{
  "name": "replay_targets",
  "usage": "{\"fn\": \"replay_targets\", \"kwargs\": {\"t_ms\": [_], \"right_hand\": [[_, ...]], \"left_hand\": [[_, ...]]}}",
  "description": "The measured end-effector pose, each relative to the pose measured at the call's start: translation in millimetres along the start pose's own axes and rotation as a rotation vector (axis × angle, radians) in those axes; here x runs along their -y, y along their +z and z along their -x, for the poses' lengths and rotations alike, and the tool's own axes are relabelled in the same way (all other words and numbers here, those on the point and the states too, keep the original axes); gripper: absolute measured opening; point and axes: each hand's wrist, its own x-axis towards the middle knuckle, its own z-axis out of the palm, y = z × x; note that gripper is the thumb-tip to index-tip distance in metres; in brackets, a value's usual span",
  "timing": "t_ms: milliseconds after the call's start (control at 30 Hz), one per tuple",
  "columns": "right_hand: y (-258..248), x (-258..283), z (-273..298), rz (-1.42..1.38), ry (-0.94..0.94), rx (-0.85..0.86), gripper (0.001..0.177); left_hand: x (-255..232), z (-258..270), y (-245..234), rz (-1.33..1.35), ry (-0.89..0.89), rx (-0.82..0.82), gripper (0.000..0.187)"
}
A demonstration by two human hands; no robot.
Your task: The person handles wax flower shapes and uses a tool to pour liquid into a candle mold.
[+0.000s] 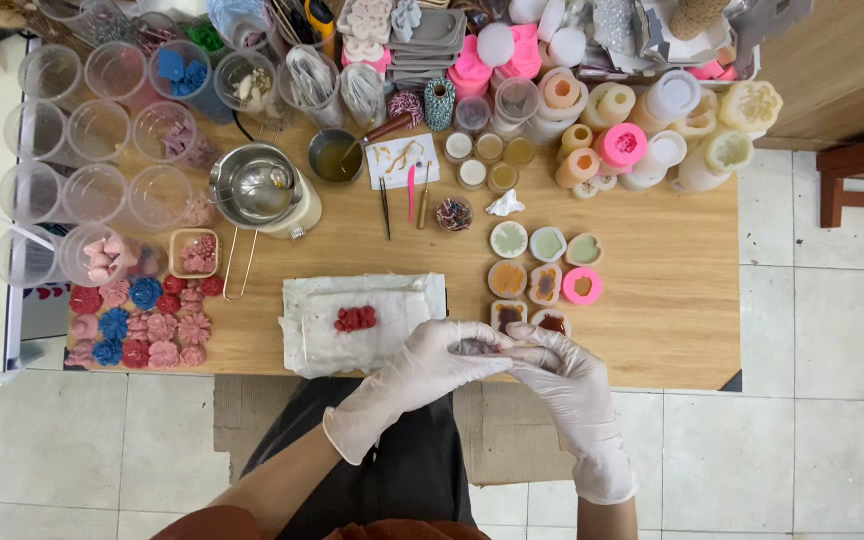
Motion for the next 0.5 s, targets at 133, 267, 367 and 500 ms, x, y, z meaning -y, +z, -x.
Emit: {"fn": "replay_targets", "kwargs": {"t_ms": [133,267,367,500], "right_hand": [[11,-5,24,0.169,-0.036,0.042,0.042],[44,-6,47,0.17,-0.06,-0.034,0.043],[81,-2,64,0.3,-0.141,-0.191,0.038],[120,10,90,0.394,-0.311,-0.287,0.033]], "left_hand": [[14,32,7,-0.019,0.202,-0.106,0.021],[11,61,-1,-0.291,0.363,-0.298,0.017],[-2,85,-13,-0.567,0.557,-0.437,0.013],[-6,109,-29,-0.15,0.319,-0.368,0.01]]}}
